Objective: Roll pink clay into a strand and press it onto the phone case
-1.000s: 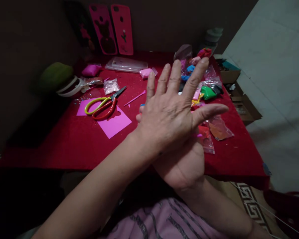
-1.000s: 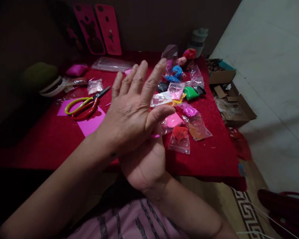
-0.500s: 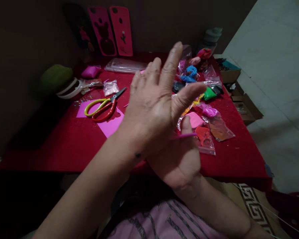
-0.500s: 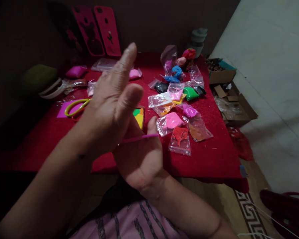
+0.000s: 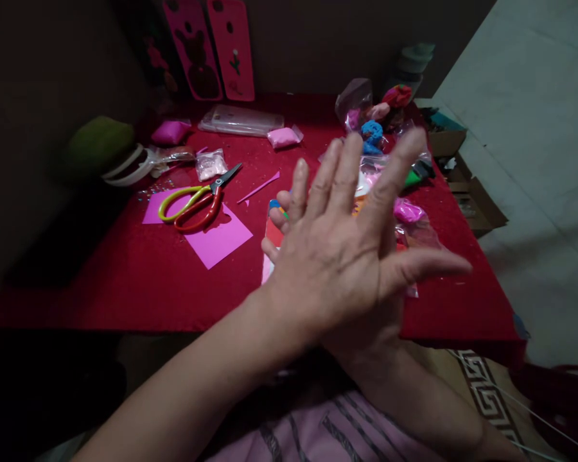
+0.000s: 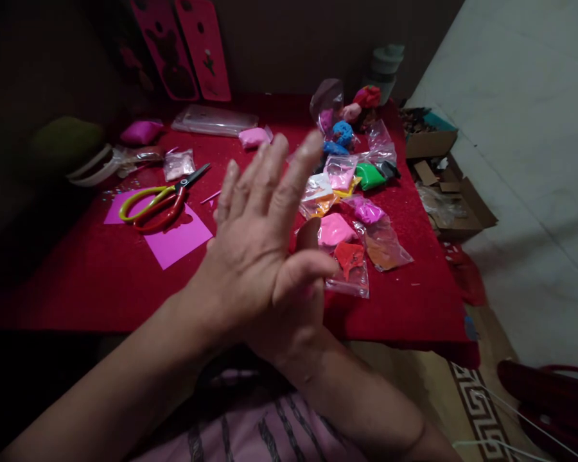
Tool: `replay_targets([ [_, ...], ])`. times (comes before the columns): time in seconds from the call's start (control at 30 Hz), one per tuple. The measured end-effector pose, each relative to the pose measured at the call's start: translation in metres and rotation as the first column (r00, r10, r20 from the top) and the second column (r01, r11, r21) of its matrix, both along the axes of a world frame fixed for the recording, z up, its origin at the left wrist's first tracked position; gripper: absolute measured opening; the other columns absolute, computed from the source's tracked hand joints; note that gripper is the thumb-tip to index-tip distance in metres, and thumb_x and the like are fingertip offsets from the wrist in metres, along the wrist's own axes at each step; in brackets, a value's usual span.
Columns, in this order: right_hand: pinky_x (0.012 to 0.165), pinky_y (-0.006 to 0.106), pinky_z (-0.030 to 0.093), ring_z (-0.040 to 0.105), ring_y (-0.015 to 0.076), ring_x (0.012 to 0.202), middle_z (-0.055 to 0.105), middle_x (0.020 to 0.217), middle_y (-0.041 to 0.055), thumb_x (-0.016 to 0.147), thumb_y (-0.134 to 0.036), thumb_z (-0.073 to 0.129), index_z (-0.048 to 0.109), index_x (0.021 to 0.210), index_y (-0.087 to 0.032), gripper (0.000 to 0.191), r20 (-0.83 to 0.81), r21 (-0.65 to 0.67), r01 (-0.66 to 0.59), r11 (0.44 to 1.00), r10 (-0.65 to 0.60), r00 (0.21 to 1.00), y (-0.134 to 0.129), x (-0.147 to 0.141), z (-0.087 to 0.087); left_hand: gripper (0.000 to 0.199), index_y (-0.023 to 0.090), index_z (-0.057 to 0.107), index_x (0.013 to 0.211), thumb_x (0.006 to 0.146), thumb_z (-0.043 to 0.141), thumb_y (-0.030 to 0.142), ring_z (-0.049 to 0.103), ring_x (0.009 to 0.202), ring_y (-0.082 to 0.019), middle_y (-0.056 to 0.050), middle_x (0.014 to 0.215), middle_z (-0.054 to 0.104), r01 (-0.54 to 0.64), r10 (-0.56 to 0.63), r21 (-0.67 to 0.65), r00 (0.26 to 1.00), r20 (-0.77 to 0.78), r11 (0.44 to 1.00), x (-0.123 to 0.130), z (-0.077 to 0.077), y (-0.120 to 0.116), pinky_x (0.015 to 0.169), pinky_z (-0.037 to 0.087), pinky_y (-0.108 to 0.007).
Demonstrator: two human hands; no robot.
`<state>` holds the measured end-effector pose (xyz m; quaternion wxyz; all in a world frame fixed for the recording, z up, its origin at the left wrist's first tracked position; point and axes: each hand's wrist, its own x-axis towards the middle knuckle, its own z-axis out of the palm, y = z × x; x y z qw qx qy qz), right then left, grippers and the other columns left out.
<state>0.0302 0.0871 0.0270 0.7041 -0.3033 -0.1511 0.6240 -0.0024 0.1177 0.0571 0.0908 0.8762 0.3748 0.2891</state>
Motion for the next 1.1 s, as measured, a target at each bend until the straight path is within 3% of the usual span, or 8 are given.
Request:
replay_targets([
  [0.17, 0.111, 0.055, 0.027, 0.027, 0.0167, 0.144, 0.054, 0.134, -0.0073, 0.080, -0.066, 0.038, 0.055, 0.124, -0.045, 0.052, 0.024, 0.089, 0.209, 0.974, -0.212, 0.977, 0.002, -0.014, 0.023, 0.098, 0.025, 0.021, 0.152, 0.074, 0.010, 0.084, 0.012, 0.148, -0.029, -0.011, 0.160, 0.020, -0.027, 0.027, 0.009, 1.000, 0.015, 1.000, 0.005, -0.002, 0.000, 0.119, 0.001, -0.052],
  [0.27, 0.111, 0.056, 0.027, 0.032, 0.0166, 0.142, 0.056, 0.132, -0.0062, 0.083, -0.067, 0.025, 0.051, 0.128, -0.044, 0.057, -0.136, 0.219, 0.461, 0.860, -0.441, 0.887, 0.004, -0.012, 0.030, 0.099, 0.028, 0.022, 0.152, 0.071, 0.019, 0.086, 0.017, 0.147, -0.030, -0.011, 0.160, 0.021, 0.018, -0.018, -0.001, 0.999, -0.027, 1.000, 0.006, -0.001, -0.008, 0.120, 0.006, -0.052],
  [0.3, 0.111, 0.056, 0.027, 0.037, 0.0170, 0.139, 0.058, 0.130, -0.0057, 0.085, -0.066, 0.022, 0.052, 0.128, -0.043, 0.057, -0.197, 0.220, 0.448, 0.866, -0.410, 0.890, 0.003, -0.008, 0.029, 0.098, 0.029, 0.022, 0.152, 0.071, 0.022, 0.085, 0.016, 0.147, -0.031, -0.011, 0.160, 0.021, 0.001, -0.001, -0.010, 0.999, -0.044, 1.000, 0.007, 0.000, -0.008, 0.120, 0.006, -0.052],
  [0.37, 0.114, 0.052, 0.025, 0.047, 0.0177, 0.133, 0.059, 0.130, -0.0057, 0.092, -0.059, 0.021, 0.056, 0.125, -0.041, 0.051, -0.233, 0.201, -0.012, 0.979, 0.060, 0.971, 0.000, 0.003, 0.023, 0.095, 0.030, 0.020, 0.152, 0.074, 0.026, 0.083, 0.013, 0.148, -0.031, -0.011, 0.160, 0.019, -0.071, 0.069, -0.026, 0.994, -0.081, 0.997, 0.009, 0.004, -0.001, 0.119, 0.005, -0.053],
  [0.47, 0.117, 0.046, 0.023, 0.051, 0.0187, 0.129, 0.058, 0.133, -0.0069, 0.092, -0.061, 0.021, 0.058, 0.124, -0.038, 0.054, -0.336, 0.216, -0.236, 0.947, 0.299, 0.893, -0.006, 0.016, 0.012, 0.087, 0.028, 0.018, 0.153, 0.082, 0.027, 0.077, 0.012, 0.148, -0.032, -0.012, 0.159, 0.021, -0.137, 0.133, -0.027, 0.982, -0.131, 0.990, 0.010, 0.010, 0.017, 0.118, 0.002, -0.055],
  [0.67, 0.108, 0.040, 0.038, 0.059, 0.0190, 0.114, 0.069, 0.115, 0.0018, 0.090, -0.066, 0.024, 0.063, 0.114, -0.026, 0.061, -0.488, 0.078, -0.304, 0.950, 0.302, 0.819, -0.004, 0.019, 0.007, 0.076, 0.026, 0.017, 0.153, 0.090, 0.017, 0.069, 0.023, 0.146, -0.029, -0.008, 0.156, 0.032, -0.155, 0.139, -0.121, 0.981, -0.132, 0.980, -0.016, 0.026, 0.036, 0.118, 0.002, -0.055],
  [0.8, 0.098, 0.035, 0.045, 0.063, 0.0168, 0.101, 0.069, 0.105, 0.0019, 0.088, -0.070, 0.027, 0.066, 0.102, -0.025, 0.061, -0.551, 0.089, -0.292, 0.952, 0.292, 0.782, -0.004, 0.021, 0.006, 0.082, 0.023, 0.015, 0.153, 0.087, 0.011, 0.072, 0.019, 0.146, -0.030, -0.003, 0.161, 0.019, -0.175, 0.174, -0.101, 0.985, -0.018, 0.979, -0.037, 0.036, 0.035, 0.119, 0.002, -0.052],
  [1.1, 0.102, 0.049, 0.044, 0.050, 0.0199, 0.129, 0.063, 0.126, -0.0018, 0.090, -0.070, 0.020, 0.067, 0.110, -0.032, 0.064, -0.340, 0.188, -0.239, 0.952, 0.292, 0.894, -0.004, 0.018, 0.013, 0.078, 0.025, 0.024, 0.151, 0.088, 0.015, 0.071, 0.018, 0.147, -0.030, -0.009, 0.158, 0.027, -0.162, 0.163, 0.019, 0.980, -0.116, 0.987, -0.014, 0.004, 0.009, 0.119, 0.004, -0.054],
])
